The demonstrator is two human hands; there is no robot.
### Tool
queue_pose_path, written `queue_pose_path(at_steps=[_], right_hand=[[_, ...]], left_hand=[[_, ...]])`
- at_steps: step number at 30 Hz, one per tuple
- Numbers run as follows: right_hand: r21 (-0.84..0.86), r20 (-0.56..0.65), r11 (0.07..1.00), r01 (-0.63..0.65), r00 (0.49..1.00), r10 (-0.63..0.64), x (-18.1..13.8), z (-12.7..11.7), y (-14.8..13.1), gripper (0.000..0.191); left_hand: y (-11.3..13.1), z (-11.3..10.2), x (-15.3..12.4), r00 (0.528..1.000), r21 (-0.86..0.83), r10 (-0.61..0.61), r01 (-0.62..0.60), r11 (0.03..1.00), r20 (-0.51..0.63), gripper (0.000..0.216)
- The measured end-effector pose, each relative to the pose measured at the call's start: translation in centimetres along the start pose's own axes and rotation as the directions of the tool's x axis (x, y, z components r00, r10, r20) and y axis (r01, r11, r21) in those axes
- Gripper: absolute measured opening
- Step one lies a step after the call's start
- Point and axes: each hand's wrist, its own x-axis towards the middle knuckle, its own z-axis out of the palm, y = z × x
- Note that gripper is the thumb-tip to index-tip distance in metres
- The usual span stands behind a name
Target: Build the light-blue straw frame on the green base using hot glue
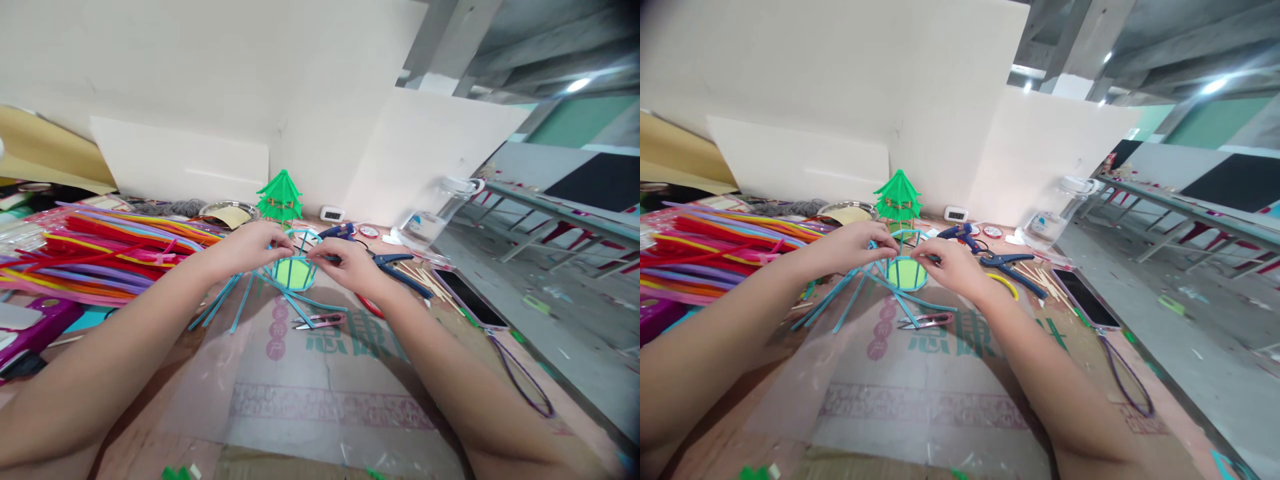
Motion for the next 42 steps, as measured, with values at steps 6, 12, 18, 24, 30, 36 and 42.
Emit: queue_pose_path(at_steps=[6, 12, 18, 24, 30, 36, 42], right_hand=[[0.02, 0.013, 1.0, -0.012, 1.0, 0.012, 0.0, 0.2, 0.0, 0.019], [0.008, 0.03, 1.0, -0.011, 0.999, 0.01, 0.0, -0.5, -0.1, 0.018], [0.015, 0.062, 0.999, -0.048, 0.997, 0.047, 0.1, -1.0, -0.2, 0.014], [0.015, 0.07, 1.0, -0.026, 0.997, 0.025, 0.1, -0.8, -0.1, 0.015], [-0.016, 0.069, 0.999, -0.031, 0.997, 0.033, 0.0, -0.6, -0.1, 0.016], [-0.028, 0.065, 0.999, -0.046, 0.997, 0.048, 0.0, -0.6, 0.1, 0.016], [-0.025, 0.083, 0.998, -0.052, 0.995, 0.054, -0.1, -0.5, 0.4, 0.016]], left_hand=[[-0.2, 0.1, 0.0, 1.0, -0.014, 0.006, -0.006, 1.0, 0.008, 0.029], [-0.1, 0.1, 0.0, 1.0, 0.009, 0.005, -0.005, 1.0, 0.011, 0.027], [-0.2, 0.1, 0.0, 1.0, 0.014, 0.006, -0.006, 1.0, 0.011, 0.027], [-0.3, 0.1, -0.1, 1.0, 0.018, 0.01, -0.01, 1.0, 0.005, 0.027], [-0.2, 0.1, -0.1, 1.0, 0.019, 0.011, -0.011, 1.0, 0.018, 0.027], [0.0, 0.1, 0.0, 1.0, 0.031, -0.001, 0.0, 1.0, 0.023, 0.026], [-0.1, 0.3, 0.1, 1.0, 0.037, -0.006, 0.005, 0.999, 0.024, 0.026]])
